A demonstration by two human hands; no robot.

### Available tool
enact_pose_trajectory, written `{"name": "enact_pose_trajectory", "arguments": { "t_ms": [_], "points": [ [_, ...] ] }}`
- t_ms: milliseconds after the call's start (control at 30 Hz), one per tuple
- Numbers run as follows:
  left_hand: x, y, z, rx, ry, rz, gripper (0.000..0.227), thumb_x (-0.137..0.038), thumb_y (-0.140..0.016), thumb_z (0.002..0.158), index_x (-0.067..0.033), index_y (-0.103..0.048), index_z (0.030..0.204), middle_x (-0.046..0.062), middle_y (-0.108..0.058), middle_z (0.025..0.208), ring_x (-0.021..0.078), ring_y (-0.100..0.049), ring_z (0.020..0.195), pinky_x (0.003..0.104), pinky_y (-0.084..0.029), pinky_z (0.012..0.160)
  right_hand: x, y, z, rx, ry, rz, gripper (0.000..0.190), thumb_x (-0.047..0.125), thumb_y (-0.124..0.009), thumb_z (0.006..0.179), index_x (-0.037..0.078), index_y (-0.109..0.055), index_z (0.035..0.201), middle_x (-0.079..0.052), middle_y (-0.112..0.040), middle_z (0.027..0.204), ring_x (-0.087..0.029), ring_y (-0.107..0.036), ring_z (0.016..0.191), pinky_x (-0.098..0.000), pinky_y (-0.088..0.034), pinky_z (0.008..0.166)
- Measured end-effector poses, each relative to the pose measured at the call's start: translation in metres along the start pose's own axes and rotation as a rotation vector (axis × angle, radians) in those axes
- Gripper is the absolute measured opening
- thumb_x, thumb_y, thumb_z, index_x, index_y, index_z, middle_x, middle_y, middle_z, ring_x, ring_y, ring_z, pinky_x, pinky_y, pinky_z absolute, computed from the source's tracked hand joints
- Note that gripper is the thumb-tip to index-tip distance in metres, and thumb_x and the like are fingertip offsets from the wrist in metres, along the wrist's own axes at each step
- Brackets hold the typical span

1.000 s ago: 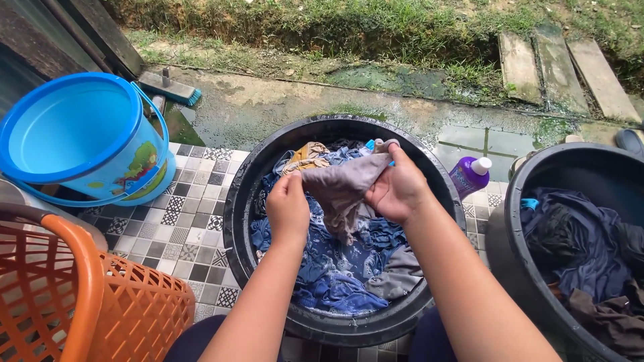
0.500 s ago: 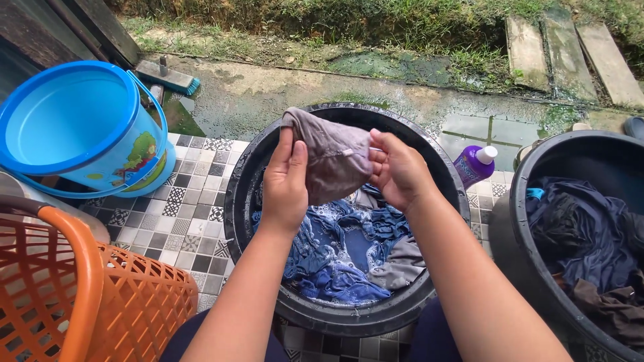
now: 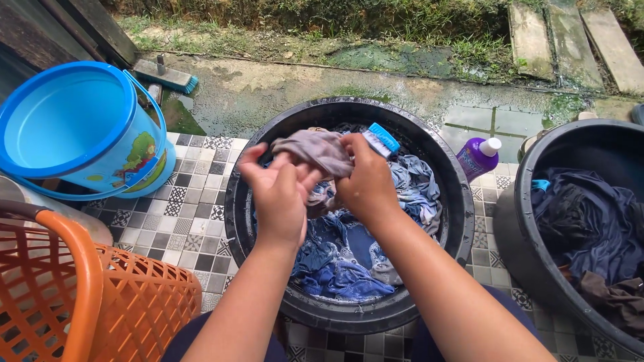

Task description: Hand-washing various garments in a basin by scrubbing them with a brush and wringing them out.

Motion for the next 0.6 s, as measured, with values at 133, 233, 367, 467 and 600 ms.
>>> {"name": "enact_pose_trajectory", "arguments": {
  "t_ms": [133,233,367,467,600],
  "points": [
    [-0.032,-0.006,-0.001,0.028,-0.233,0.407,0.054,0.017,-0.04,0.077,-0.019,-0.026,0.115,0.024,-0.061,0.115,0.0313,-0.069,0.115,0.041,-0.062,0.095,0.009,0.013,0.004,-0.039,0.017,0.21,0.039,0.006,-0.077,0.078,0.011,-0.059,0.112,-0.02,-0.072,0.096,-0.04,-0.076,0.08,-0.0448,-0.062,0.073],
    [-0.052,-0.022,-0.018,0.049,-0.614,1.128,0.074,0.01,-0.061,0.086,-0.0176,-0.048,0.153,0.026,-0.067,0.13,0.0477,-0.064,0.121,0.056,-0.056,0.097,0.015,0.028,-0.001,-0.152,0.163,0.159,0.033,0.005,-0.072,0.076,0.013,-0.063,0.106,-0.011,-0.069,0.092,-0.035,-0.075,0.076,-0.0394,-0.06,0.068],
    [-0.066,-0.023,-0.011,-0.062,-0.887,1.272,0.069,-0.002,-0.083,0.076,-0.0218,-0.068,0.14,0.01,-0.07,0.087,0.032,-0.064,0.086,0.046,-0.057,0.08,-0.007,0.028,0.008,-0.248,0.27,-0.414,0.048,0.013,-0.074,0.067,0.022,-0.065,0.114,0.002,-0.064,0.103,-0.023,-0.07,0.093,-0.0414,-0.053,0.087],
    [-0.082,-0.025,-0.012,-0.097,-0.896,1.288,0.05,-0.007,-0.088,0.074,-0.0236,-0.078,0.12,0.005,-0.072,0.076,0.0265,-0.063,0.078,0.041,-0.056,0.076,-0.039,0.015,0.008,-0.204,0.184,-0.583,0.049,0.019,-0.072,0.069,0.025,-0.065,0.117,0.001,-0.064,0.104,-0.026,-0.069,0.094,-0.0443,-0.053,0.085],
    [-0.093,-0.021,-0.007,-0.15,-0.909,1.309,0.016,-0.027,-0.091,0.079,-0.0295,-0.08,0.09,-0.009,-0.075,0.078,0.0194,-0.067,0.074,0.036,-0.053,0.071,-0.064,0.003,0.012,0.059,-0.246,-0.104,0.028,0.022,-0.055,0.089,0.021,-0.068,0.114,-0.013,-0.077,0.103,-0.041,-0.07,0.103,-0.0537,-0.054,0.09]
  ]
}}
Point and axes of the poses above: each hand's wrist, its own z-axis towards the middle knuckle, its own y-axis out of the back of the hand, x = y × z, the point moved 9 cm from there along z, towards the middle knuckle
